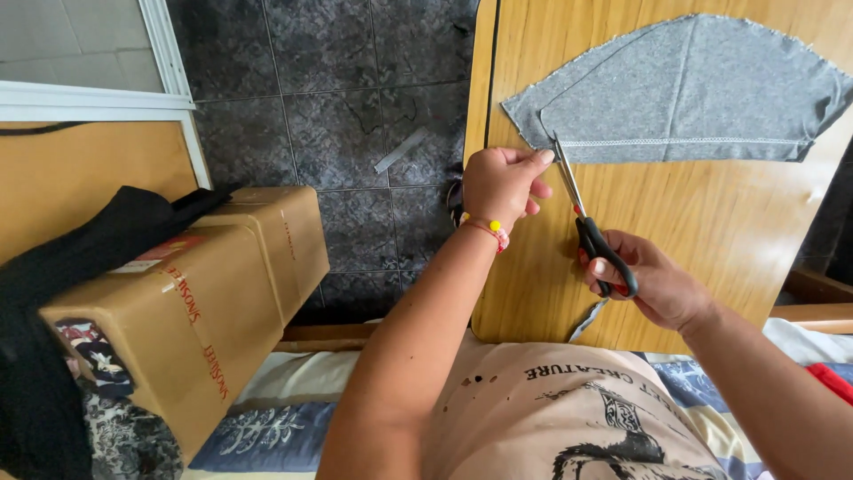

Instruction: The person uses scissors to cut a piece of gray fabric on a wooden table. They trim the edges and remove small pieces of fabric, occasionally adjusting the material's position to continue cutting.

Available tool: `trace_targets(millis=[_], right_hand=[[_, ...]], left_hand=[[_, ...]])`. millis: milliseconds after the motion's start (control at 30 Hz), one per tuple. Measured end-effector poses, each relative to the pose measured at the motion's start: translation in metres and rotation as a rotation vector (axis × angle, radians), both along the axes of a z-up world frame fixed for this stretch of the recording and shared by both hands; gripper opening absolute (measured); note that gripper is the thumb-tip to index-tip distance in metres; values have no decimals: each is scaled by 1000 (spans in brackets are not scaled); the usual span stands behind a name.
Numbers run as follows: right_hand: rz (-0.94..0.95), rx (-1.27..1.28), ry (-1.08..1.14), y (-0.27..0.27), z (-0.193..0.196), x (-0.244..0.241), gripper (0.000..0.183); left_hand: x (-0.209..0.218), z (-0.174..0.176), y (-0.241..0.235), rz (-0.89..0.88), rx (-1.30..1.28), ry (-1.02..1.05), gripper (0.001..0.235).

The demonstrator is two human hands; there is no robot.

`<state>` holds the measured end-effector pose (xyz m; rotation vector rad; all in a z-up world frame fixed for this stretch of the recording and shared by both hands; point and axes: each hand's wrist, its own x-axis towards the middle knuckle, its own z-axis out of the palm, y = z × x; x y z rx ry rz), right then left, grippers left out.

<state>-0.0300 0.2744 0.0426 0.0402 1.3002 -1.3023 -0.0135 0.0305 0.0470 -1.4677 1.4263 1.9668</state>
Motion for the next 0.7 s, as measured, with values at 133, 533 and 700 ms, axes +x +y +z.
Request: trace_targets(millis=[133,533,700], right_hand=[[-14,-9,-26,3,-5,-5,35],[-11,23,-78,7,-11,-7,38],[-31,84,-51,10,-19,-5,38]], left_hand=[[7,2,-2,-104,13,-4,31],[1,-2,15,228,60,33,20],[-2,1,13,90,-44,12,19]])
